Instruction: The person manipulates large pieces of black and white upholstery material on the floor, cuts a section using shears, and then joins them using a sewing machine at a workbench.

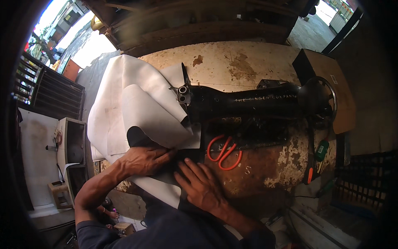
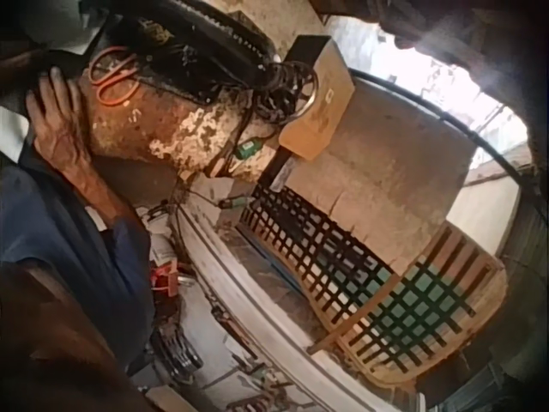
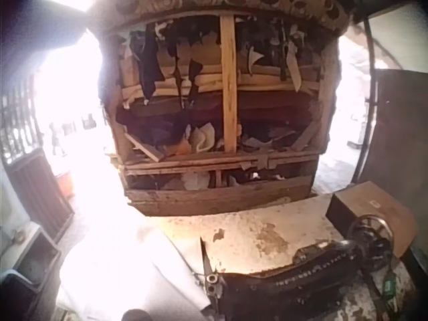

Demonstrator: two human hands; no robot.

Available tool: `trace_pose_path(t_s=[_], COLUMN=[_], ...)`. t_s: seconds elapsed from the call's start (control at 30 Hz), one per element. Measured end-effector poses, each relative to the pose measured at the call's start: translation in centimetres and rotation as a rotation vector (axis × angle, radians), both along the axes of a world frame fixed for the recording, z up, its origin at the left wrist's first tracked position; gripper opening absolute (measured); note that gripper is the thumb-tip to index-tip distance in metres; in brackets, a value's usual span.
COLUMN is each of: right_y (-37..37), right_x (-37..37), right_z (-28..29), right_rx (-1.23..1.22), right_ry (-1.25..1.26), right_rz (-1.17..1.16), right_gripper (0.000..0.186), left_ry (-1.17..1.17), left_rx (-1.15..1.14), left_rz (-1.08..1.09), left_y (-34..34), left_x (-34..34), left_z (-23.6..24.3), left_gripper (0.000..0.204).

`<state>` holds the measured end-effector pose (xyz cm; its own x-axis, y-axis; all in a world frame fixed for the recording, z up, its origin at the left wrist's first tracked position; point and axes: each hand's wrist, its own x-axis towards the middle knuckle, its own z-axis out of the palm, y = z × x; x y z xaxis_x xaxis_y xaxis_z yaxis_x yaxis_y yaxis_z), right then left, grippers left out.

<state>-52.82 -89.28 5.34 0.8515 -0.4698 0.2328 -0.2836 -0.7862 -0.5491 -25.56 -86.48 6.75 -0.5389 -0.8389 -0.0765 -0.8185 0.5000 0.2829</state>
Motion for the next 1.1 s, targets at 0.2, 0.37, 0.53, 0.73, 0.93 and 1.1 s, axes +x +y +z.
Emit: trace_pose_path(t_s=[0.2, 0.37, 0.53, 0.73, 0.93, 1.1], right_y=[-0.6, -1.3, -0.9, -0.8, -1.3, -1.2], right_x=[-1.0, -1.1, -0.9, -0.3, -0.5, -0.2], right_z=[-2.0, -1.9, -2.8, -2.5, -2.7, -3.8], right_rx=[0.119, 0.134, 0.102, 0.077, 0.064, 0.048], right_ry=[-0.290, -0.229, -0.159, -0.181, -0.207, -0.205], right_rz=[0.085, 0.099, 0.082, 0.160, 0.162, 0.121], right_gripper=[0.036, 0.043, 0.045, 0.048, 0.035, 0.037], left_ry=[-0.039, 0.017, -0.037, -0.117, -0.127, -0.059], left_rx=[0.246, 0.152, 0.137, -0.016, 0.011, 0.006], left_rz=[0.150, 0.106, 0.195, 0.421, 0.425, 0.467], left_y=[-2.4, -1.2, 1.8, 1.1, -1.1, -2.5], left_x=[3.4, 4.4, 3.0, 1.4, 1.8, 2.8], left_z=[2.9, 1.8, 4.1, 4.8, 3.8, 4.5], left_gripper=[0.048, 0.043, 0.042, 0.040, 0.039, 0.039])
